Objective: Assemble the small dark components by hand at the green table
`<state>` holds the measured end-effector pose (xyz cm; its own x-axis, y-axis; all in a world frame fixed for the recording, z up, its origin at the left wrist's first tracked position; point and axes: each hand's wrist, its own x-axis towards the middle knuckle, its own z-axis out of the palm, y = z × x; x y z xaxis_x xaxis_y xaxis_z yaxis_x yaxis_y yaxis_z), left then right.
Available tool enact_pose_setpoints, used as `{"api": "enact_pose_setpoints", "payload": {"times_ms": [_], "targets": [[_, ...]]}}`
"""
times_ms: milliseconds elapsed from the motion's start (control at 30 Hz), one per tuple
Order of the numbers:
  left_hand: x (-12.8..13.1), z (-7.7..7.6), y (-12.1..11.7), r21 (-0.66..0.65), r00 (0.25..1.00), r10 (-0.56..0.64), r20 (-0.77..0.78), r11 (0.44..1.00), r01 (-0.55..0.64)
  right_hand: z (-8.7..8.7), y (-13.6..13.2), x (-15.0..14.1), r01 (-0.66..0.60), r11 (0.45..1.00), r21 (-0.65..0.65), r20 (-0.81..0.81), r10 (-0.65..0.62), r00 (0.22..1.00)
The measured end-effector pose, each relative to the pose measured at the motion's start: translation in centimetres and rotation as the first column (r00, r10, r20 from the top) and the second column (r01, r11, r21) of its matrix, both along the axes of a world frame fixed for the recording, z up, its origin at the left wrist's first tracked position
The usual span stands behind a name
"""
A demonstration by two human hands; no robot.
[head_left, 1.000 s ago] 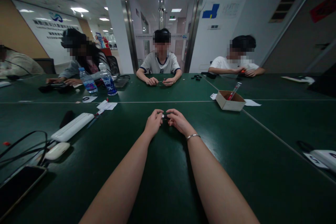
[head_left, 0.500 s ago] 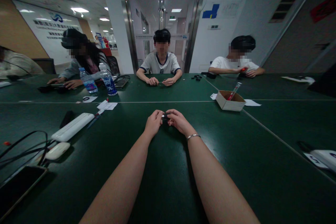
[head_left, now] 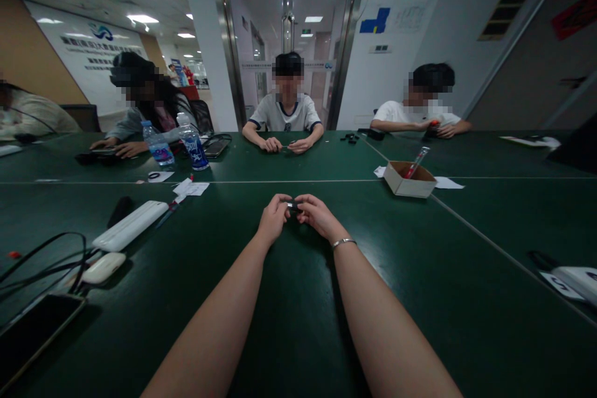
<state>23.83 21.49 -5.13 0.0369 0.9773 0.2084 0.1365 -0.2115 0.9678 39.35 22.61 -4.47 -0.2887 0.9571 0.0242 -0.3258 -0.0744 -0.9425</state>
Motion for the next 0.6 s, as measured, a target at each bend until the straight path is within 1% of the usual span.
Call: {"api": "enact_pose_setpoints", "payload": {"times_ms": [100,167,233,267,333,400,433,500,533,567,600], "targets": [[-0.1,-0.2,0.2,0.027,1.000,0.017,0.020,0.999,-0.018,0.2,-0.1,-0.1,-0.014,0.999,0.046,0.064,0.011,0.998],[-0.2,-0.4,0.5,0.023,0.999,0.041,0.027,0.999,-0.042,0.2,-0.2,-0.3,-0.039,0.995,0.092,0.164,0.023,0.986],[-0.3,-0.6,0.7,0.021,0.999,0.049,0.006,0.999,-0.049,-0.1,-0.3,-0.9,-0.039,0.990,0.135,0.282,0.000,0.959],[-0.4,-0.6,0.7,0.032,0.998,0.051,-0.035,0.998,-0.050,-0.2,-0.4,-1.2,-0.020,0.987,0.157,0.333,-0.034,0.942],[-0.4,-0.6,0.8,0.081,0.982,0.082,-0.170,0.994,-0.069,-0.6,-0.4,-1.8,0.040,0.976,0.212,0.405,-0.125,0.906],[-0.3,-0.5,0.7,0.132,0.943,0.145,-0.301,0.985,-0.109,-0.7,-0.6,-2.2,0.099,0.962,0.256,0.455,-0.211,0.865],[-0.3,-0.4,0.6,0.149,0.924,0.171,-0.341,0.981,-0.127,-0.5,-0.9,-2.3,0.132,0.953,0.272,0.474,-0.252,0.843],[-0.3,-0.4,0.5,0.138,0.915,0.177,-0.362,0.981,-0.136,0.9,-2.0,-2.3,0.197,0.922,0.333,0.487,-0.347,0.802],[-0.3,-0.4,0.4,0.116,0.921,0.162,-0.356,0.985,-0.128,2.1,-3.0,-2.3,0.218,0.899,0.379,0.474,-0.391,0.789],[-0.3,-0.4,0.3,0.099,0.928,0.141,-0.344,0.989,-0.114,3.6,-4.5,-2.4,0.213,0.872,0.440,0.448,-0.419,0.790],[-0.3,-0.4,0.2,0.081,0.937,0.118,-0.329,0.992,-0.096,5.4,-6.5,-2.6,0.173,0.849,0.499,0.418,-0.410,0.811]]}}
